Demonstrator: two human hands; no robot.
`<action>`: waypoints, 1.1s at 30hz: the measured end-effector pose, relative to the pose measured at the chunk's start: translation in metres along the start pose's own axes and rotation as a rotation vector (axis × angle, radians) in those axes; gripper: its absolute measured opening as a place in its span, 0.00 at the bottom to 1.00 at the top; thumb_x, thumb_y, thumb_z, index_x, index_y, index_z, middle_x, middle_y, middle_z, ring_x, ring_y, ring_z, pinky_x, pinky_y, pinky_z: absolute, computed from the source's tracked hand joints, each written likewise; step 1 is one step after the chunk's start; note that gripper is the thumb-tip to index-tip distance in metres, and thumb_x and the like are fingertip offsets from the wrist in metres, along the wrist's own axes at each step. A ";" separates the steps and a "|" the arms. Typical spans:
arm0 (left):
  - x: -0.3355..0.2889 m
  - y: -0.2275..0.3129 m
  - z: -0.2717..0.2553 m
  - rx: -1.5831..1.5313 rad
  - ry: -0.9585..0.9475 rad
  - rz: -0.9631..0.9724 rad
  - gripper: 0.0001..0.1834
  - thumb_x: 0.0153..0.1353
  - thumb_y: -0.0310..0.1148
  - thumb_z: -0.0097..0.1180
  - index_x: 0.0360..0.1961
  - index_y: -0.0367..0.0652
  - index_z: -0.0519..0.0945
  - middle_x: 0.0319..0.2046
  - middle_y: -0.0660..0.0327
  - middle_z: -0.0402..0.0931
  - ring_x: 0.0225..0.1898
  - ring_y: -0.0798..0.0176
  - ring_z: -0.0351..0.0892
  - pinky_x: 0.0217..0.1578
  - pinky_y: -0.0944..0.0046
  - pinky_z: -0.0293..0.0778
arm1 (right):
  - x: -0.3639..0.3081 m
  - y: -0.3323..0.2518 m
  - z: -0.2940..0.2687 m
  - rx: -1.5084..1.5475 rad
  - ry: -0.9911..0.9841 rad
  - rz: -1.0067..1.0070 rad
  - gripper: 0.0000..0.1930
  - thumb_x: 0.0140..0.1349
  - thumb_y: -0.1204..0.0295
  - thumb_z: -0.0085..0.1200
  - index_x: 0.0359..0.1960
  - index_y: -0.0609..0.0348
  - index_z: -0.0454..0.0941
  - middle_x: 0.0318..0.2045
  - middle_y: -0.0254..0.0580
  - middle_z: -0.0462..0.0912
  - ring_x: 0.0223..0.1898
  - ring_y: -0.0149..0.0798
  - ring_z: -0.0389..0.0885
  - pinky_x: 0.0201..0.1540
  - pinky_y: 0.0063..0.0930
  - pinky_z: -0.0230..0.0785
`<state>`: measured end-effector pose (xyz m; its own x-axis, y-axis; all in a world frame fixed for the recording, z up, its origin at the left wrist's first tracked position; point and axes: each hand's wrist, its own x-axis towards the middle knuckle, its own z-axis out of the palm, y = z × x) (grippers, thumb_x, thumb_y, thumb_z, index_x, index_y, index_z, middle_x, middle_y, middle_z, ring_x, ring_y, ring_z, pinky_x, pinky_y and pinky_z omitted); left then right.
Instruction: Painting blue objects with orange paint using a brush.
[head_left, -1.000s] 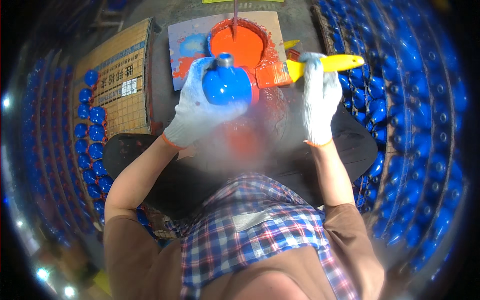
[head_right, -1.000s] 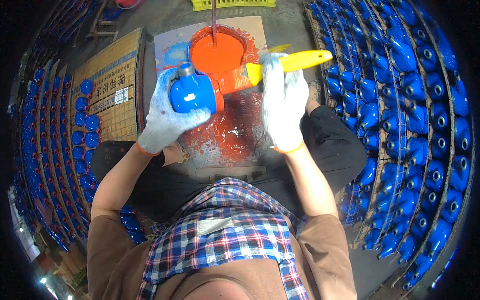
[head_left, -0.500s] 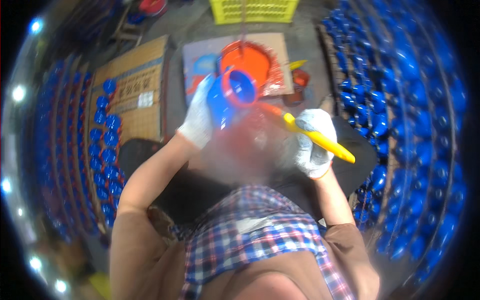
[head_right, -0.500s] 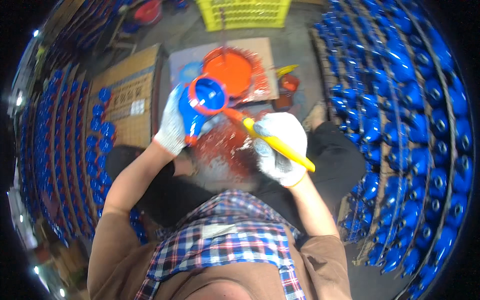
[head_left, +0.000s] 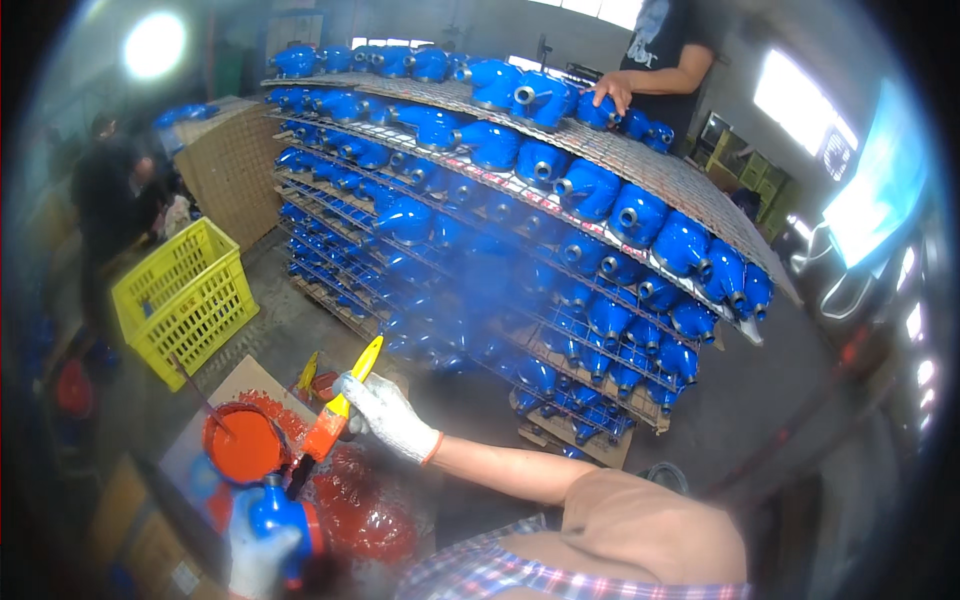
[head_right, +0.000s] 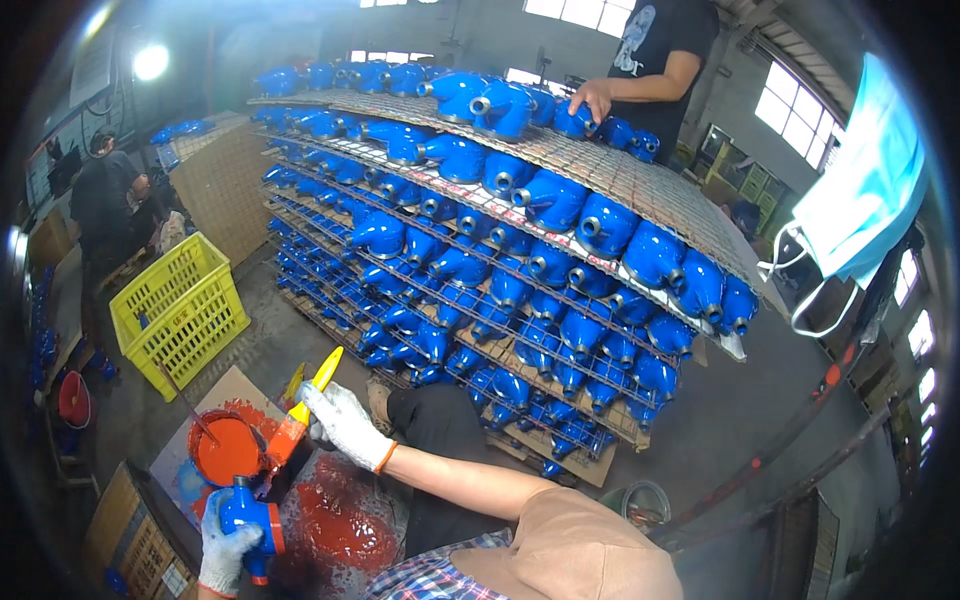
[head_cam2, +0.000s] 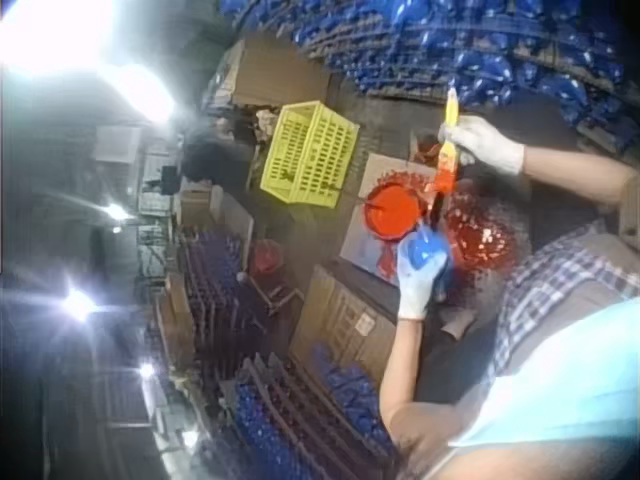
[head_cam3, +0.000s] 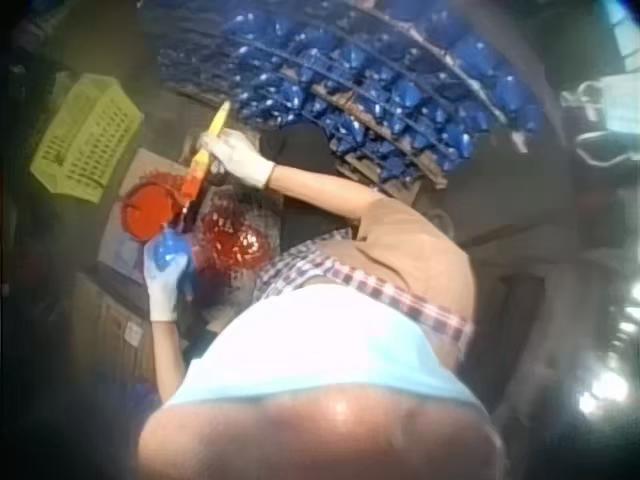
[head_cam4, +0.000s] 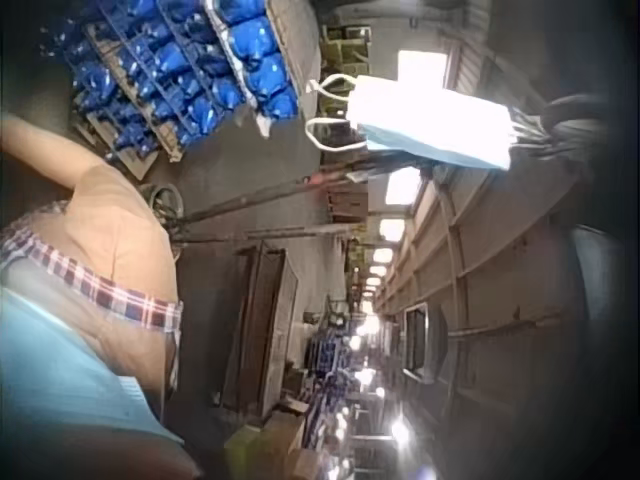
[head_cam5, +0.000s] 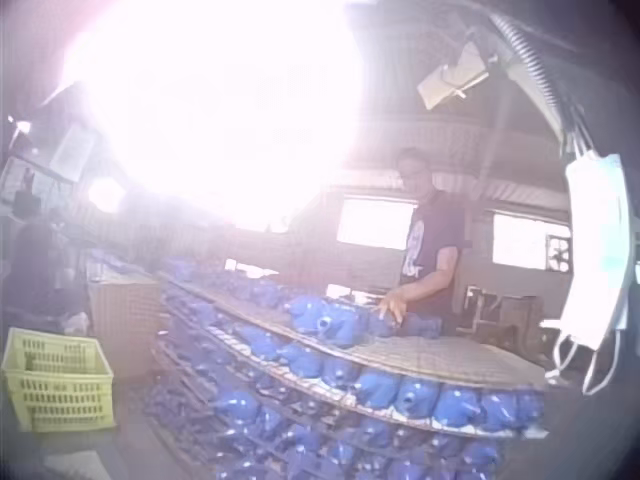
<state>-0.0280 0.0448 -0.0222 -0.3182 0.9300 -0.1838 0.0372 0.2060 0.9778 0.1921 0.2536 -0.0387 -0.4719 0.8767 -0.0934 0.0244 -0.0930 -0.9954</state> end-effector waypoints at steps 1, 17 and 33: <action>-0.003 0.008 0.003 0.063 0.013 0.051 0.37 0.37 0.32 0.71 0.54 0.42 0.73 0.42 0.57 0.77 0.38 0.59 0.80 0.43 0.61 0.80 | -0.002 -0.005 -0.002 -0.082 -0.005 -0.098 0.23 0.75 0.52 0.45 0.49 0.60 0.79 0.34 0.32 0.81 0.27 0.25 0.75 0.31 0.22 0.70; -0.017 0.014 0.019 1.542 0.096 0.579 0.34 0.48 0.42 0.70 0.57 0.45 0.75 0.51 0.48 0.74 0.45 0.49 0.78 0.38 0.54 0.79 | 0.026 -0.005 0.041 -0.493 -0.163 -0.475 0.13 0.70 0.65 0.52 0.37 0.65 0.79 0.28 0.50 0.80 0.30 0.48 0.80 0.31 0.39 0.70; -0.007 0.015 0.025 1.216 0.025 0.276 0.40 0.43 0.47 0.74 0.58 0.45 0.75 0.48 0.50 0.78 0.48 0.49 0.81 0.47 0.53 0.80 | -0.021 0.000 0.046 -0.469 -0.229 -0.886 0.08 0.67 0.69 0.58 0.42 0.58 0.81 0.31 0.45 0.83 0.33 0.46 0.84 0.35 0.34 0.75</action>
<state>-0.0016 0.0493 -0.0084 -0.1777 0.9837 0.0276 0.9529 0.1650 0.2544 0.1613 0.2131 -0.0358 -0.6437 0.4248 0.6366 -0.0959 0.7805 -0.6178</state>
